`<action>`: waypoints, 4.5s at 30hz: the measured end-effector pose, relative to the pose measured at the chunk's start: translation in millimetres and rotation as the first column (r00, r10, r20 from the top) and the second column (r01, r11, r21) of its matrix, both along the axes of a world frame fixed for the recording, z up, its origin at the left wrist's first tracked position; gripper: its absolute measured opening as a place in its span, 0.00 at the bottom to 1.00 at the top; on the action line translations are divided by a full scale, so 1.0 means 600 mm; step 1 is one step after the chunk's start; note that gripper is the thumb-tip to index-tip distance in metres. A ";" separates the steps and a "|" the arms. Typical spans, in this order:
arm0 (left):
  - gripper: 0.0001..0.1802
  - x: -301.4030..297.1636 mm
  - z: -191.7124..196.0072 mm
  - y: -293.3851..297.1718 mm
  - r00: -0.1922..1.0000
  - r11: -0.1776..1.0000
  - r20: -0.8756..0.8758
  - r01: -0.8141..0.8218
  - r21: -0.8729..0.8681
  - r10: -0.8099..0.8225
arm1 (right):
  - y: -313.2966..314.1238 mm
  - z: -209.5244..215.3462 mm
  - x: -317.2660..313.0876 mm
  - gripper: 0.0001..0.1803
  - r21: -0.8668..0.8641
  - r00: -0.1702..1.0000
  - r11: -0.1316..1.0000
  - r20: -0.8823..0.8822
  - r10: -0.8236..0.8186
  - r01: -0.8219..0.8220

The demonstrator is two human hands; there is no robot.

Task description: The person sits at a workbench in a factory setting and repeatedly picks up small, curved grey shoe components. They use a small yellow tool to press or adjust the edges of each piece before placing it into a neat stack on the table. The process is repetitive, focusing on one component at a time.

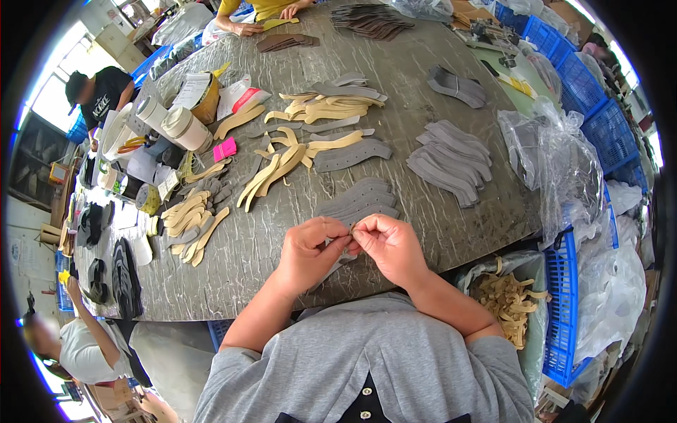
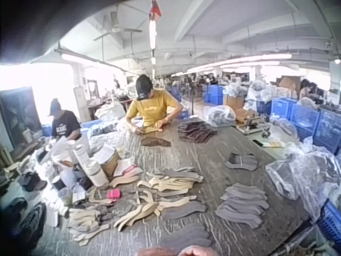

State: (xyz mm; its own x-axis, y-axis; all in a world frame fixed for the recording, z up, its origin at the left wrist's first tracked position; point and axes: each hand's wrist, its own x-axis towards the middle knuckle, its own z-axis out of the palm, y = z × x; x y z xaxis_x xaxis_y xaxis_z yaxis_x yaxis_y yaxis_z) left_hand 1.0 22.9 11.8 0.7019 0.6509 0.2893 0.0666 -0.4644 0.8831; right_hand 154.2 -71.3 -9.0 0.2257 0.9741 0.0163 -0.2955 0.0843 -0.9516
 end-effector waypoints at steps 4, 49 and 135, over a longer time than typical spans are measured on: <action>0.09 0.001 0.009 -0.002 1.000 0.956 -0.005 0.023 0.292 -0.023 | -0.003 0.011 0.016 0.08 -0.167 0.999 0.985 -0.037 0.030 -0.036; 0.17 -0.009 0.033 -0.014 0.981 0.696 -0.190 0.159 0.700 -0.033 | -0.019 0.031 0.035 0.10 -0.225 0.984 0.961 -0.117 0.135 -0.159; 0.16 -0.001 0.003 -0.023 0.986 0.830 0.165 -0.066 0.554 -0.032 | -0.032 0.045 0.020 0.03 -0.164 0.981 0.976 -0.154 0.121 -0.146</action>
